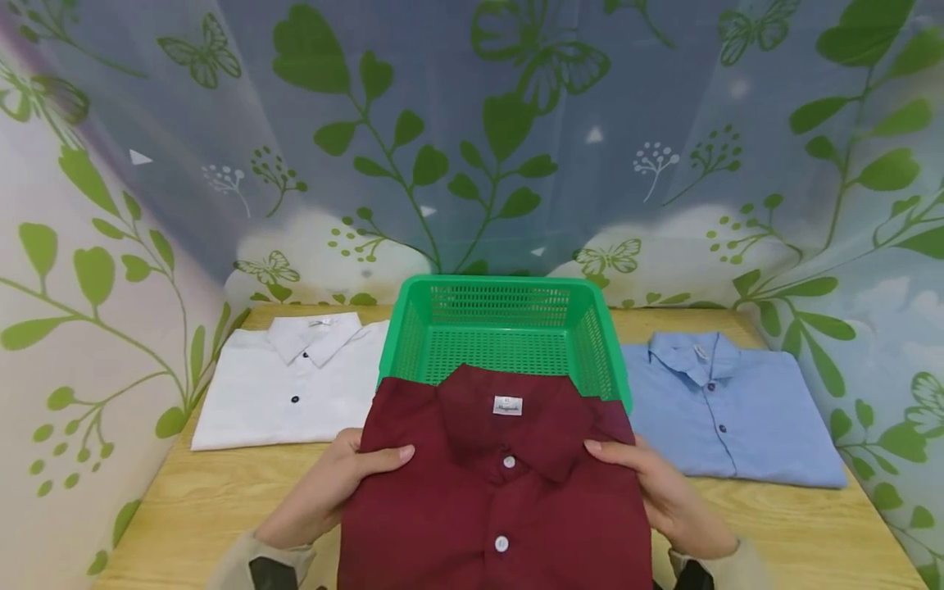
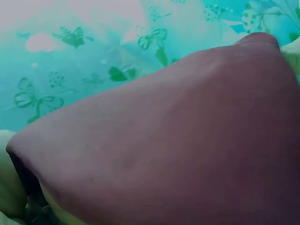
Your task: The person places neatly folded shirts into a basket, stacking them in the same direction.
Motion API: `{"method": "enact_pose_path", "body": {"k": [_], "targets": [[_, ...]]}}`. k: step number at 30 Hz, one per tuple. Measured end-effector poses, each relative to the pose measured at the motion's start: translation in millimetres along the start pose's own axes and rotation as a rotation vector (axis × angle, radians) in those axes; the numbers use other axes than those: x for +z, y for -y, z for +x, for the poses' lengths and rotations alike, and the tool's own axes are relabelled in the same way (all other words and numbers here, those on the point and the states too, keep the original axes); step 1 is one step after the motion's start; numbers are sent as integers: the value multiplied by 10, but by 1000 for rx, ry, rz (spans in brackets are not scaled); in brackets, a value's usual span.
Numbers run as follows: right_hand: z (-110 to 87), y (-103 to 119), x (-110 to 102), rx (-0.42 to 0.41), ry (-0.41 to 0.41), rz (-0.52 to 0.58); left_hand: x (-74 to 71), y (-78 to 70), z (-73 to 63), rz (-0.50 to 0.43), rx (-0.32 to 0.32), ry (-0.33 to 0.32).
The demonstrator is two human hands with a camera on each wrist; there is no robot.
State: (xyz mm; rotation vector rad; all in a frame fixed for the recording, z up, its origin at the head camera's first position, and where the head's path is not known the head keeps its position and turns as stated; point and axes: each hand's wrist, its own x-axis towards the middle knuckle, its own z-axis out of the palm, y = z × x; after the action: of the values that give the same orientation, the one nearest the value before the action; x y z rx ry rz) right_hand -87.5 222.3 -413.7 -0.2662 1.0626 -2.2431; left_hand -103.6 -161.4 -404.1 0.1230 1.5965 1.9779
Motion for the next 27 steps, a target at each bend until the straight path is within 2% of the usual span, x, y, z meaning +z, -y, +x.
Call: {"method": "enact_pose_path", "body": {"k": [5,9,14,20,27], "targets": [[104,263,-46,40,-32,-34,76,-113,159,-38,11,-66],[205,461,-91,72,-68,-49,91,-188,320,-52,22,-94],[360,666,-141,55,-108,-115,73,-310,533,-52,21,-124],[526,878,-231,48,-139,-191,74,-493,782,-37,50,-129],[747,1073,-367,60,-307,-235,68,-662,1083,-50,68,-154]]}}
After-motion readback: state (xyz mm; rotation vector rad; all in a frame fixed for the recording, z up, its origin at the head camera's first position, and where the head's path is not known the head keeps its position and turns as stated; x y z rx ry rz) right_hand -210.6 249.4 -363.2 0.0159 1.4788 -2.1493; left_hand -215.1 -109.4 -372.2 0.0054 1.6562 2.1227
